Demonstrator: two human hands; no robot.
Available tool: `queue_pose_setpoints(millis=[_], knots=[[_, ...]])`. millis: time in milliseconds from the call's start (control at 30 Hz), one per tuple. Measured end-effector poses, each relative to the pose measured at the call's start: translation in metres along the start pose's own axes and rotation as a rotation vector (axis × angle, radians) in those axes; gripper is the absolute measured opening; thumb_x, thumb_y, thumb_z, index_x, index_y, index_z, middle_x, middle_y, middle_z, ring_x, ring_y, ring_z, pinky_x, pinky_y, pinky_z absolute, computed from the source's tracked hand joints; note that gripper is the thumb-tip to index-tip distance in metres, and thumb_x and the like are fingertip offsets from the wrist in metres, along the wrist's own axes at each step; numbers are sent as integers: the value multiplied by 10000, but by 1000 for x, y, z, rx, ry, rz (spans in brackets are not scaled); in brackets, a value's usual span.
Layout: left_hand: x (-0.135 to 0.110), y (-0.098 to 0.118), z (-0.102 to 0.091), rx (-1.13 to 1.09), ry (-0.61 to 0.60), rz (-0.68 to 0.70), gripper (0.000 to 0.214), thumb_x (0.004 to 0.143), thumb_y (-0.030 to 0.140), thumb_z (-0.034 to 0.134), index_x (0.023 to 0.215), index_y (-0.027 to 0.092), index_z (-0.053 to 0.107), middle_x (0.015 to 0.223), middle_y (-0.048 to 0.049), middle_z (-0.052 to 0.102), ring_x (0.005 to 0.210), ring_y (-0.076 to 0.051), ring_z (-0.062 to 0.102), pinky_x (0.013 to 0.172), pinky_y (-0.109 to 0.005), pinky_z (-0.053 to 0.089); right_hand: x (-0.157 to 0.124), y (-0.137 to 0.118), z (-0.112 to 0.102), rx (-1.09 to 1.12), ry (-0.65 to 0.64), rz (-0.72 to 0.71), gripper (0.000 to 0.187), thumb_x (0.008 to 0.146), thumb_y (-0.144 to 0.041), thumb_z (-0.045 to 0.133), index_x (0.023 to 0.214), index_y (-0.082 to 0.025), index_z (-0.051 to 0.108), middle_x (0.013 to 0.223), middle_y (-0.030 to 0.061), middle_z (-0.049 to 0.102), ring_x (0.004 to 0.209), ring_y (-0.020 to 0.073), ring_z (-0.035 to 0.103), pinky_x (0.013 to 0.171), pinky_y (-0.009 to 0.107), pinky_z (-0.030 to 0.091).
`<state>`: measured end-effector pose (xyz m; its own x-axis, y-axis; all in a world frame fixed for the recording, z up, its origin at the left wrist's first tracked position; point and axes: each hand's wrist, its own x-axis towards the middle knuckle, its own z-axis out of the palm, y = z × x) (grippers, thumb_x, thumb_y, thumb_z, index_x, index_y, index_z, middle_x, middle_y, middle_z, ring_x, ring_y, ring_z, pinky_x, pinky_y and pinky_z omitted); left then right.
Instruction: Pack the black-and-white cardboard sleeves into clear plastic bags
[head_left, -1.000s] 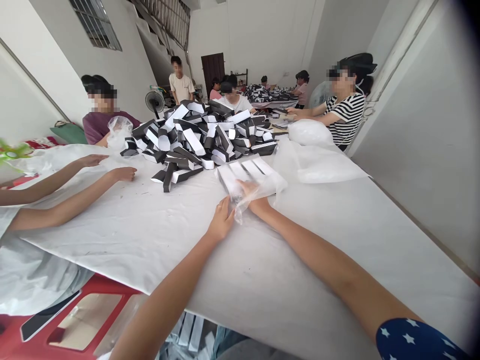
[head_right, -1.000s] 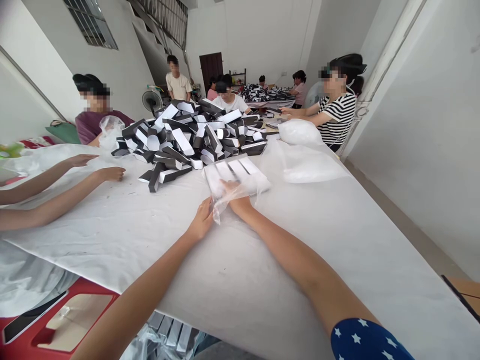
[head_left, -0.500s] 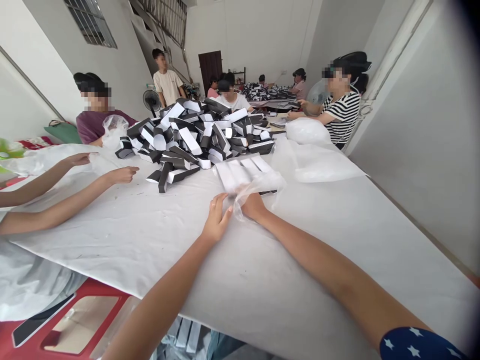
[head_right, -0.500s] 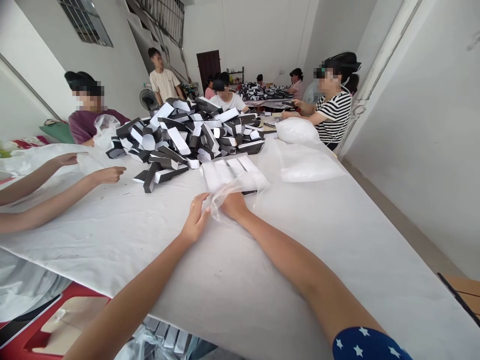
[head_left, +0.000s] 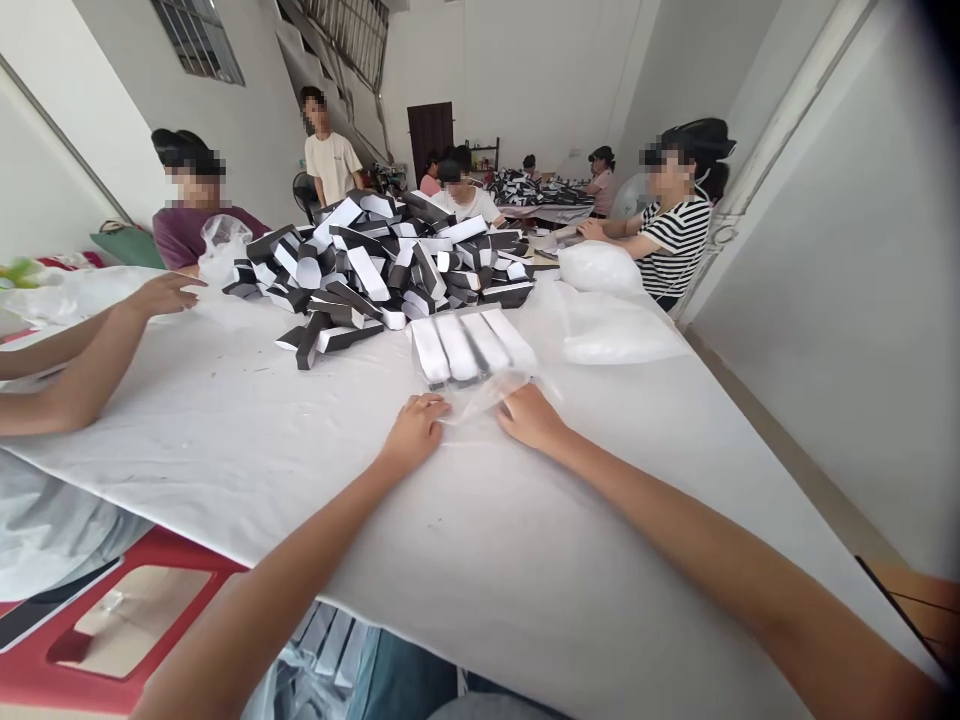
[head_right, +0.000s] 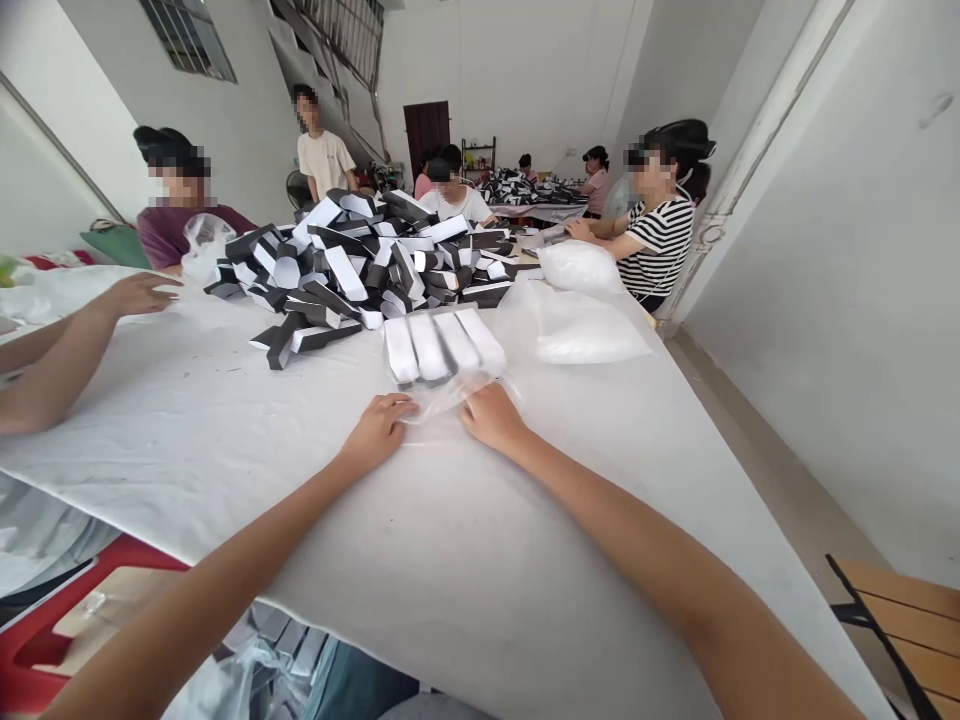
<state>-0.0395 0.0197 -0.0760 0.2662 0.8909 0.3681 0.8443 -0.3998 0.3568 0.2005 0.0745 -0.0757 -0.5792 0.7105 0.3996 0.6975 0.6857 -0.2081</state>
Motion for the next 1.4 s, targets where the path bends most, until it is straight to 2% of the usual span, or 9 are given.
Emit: queue_pose_setpoints(millis=[100,200,433,567,700,867,1033,1233,1400], knots=[[3,1,1,106,-2,-159,494,794,114,422,1226,216,640,1359,-64,571,1281,-275,469,1108,-472,347,-39,20,-14,62,-56,167,454,913,-231,442,1356,-164,507,1373,129,549,1258,276,506,1015,420,434],[8,1,3,205,-9,-315,495,827,165,424,1291,177,596,1408,-81,536,1331,-266,435,1142,-427,300,-51,32,-17,127,15,293,527,918,-230,411,1440,-159,410,1447,121,484,1318,265,462,1045,410,427],[17,1,8,250,27,-486,492,878,255,403,1330,105,526,1475,-141,447,1378,-296,364,1136,-446,273,-49,29,-17,228,-14,158,327,902,-208,426,1137,-181,652,1241,80,652,1187,241,565,1003,364,440],[16,7,6,232,73,-487,449,877,260,422,1285,127,555,1411,-123,514,1344,-300,387,1113,-440,314,-55,21,-31,223,176,199,320,936,-224,374,1144,-215,618,934,45,691,882,208,626,796,324,487],[13,17,1,244,146,-475,451,861,215,418,1286,130,542,1334,-128,552,1265,-307,454,1035,-432,408,-53,25,-37,39,366,67,403,867,-153,472,1260,-196,552,1176,105,596,1127,271,499,953,413,405],[8,23,-3,233,144,-425,440,860,139,369,1237,198,590,1291,-53,603,1160,-236,561,955,-338,476,-52,43,-25,136,183,91,383,819,-59,476,1118,-224,651,1133,92,578,1051,248,539,869,391,469],[7,19,-1,229,106,-439,416,860,189,411,1205,219,642,1217,-51,664,1106,-271,604,919,-372,498,-54,54,-19,265,208,237,389,801,-13,407,933,-227,704,1110,78,568,1030,230,538,796,344,500],[-5,12,-12,181,6,-378,483,822,149,401,1229,235,647,1281,-7,642,1167,-229,588,997,-339,478,-56,69,-22,266,32,204,539,762,23,381,1099,-245,706,1207,31,632,1115,228,504,963,378,452],[-21,2,-41,248,-292,-209,577,831,213,415,1401,228,505,1493,8,439,1372,-228,408,1139,-377,345,-61,74,-45,186,-251,95,613,788,-65,422,1335,-292,579,1467,-39,472,1316,251,399,1101,460,341]])
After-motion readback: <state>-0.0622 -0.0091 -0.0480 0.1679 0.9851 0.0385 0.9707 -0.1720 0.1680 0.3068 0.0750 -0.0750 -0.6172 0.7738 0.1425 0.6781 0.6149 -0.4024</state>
